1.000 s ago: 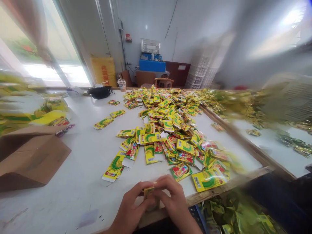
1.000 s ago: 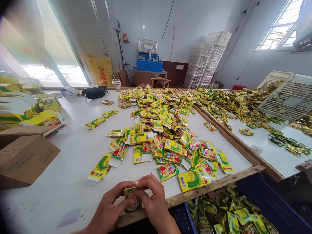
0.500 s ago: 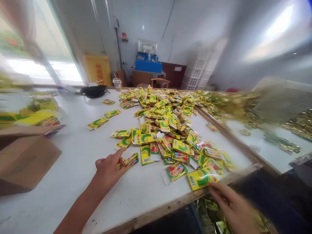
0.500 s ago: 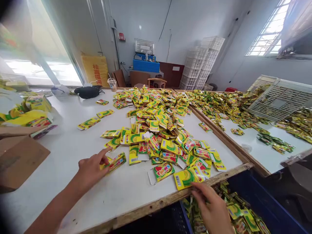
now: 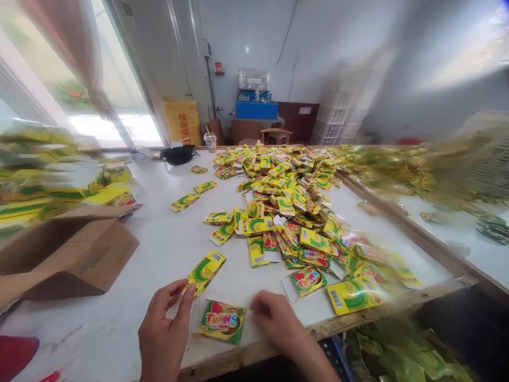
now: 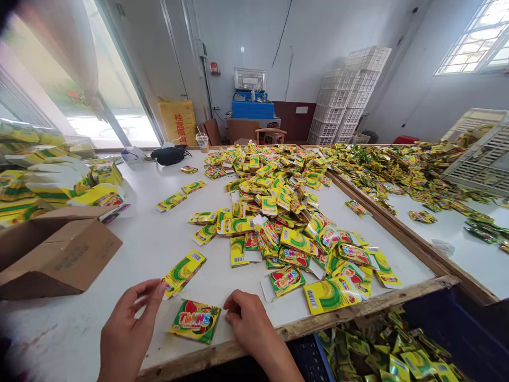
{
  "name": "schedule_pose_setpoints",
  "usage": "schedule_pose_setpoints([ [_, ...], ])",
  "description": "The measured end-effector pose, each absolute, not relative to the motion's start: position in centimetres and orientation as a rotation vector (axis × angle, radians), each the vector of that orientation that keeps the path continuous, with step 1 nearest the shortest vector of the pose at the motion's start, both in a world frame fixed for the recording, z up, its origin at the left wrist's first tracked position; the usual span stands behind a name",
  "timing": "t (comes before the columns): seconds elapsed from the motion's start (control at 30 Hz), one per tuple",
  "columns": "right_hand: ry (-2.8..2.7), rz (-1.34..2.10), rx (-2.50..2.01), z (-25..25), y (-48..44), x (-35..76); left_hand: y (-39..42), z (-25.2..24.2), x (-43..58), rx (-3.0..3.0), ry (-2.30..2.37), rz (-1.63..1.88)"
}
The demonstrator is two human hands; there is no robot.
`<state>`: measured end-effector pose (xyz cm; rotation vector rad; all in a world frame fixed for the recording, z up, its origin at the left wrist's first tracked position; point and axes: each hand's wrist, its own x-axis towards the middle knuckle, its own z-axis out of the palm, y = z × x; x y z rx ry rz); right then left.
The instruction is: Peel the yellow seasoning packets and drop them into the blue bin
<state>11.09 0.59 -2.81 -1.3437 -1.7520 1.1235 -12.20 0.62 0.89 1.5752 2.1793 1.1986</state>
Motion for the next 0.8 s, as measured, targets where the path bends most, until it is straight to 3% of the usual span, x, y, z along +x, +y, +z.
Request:
schedule_pose_setpoints([
  [0.13,-1.832,0.891,-1.386,-2.0,1.1,9.2,-1.5,-1.3,-14.0,1.514,2.189,0.42],
  [0.2,-1.945,0.799,-1.35,-1.8,1.6,6.9,-2.2,-1.5,-13.5,1.598,2.067,0.311],
  [0.47,-1.881,0.865,-1.417,-3.1,0.6,8.2,-1.7,-2.7,-7.1,1.637,1.641,0.911],
  [0.63,-1.724,0.808,-1.512,-2.2,1.1,14.1,-0.6,-3.2,-5.2,1.517,1.694,0.901],
  [0.8,-1.309,1.138,-1.307,-2.2,1.2,13.4,0.4,-2.0,-3.6,1.244,1.329,1.014],
])
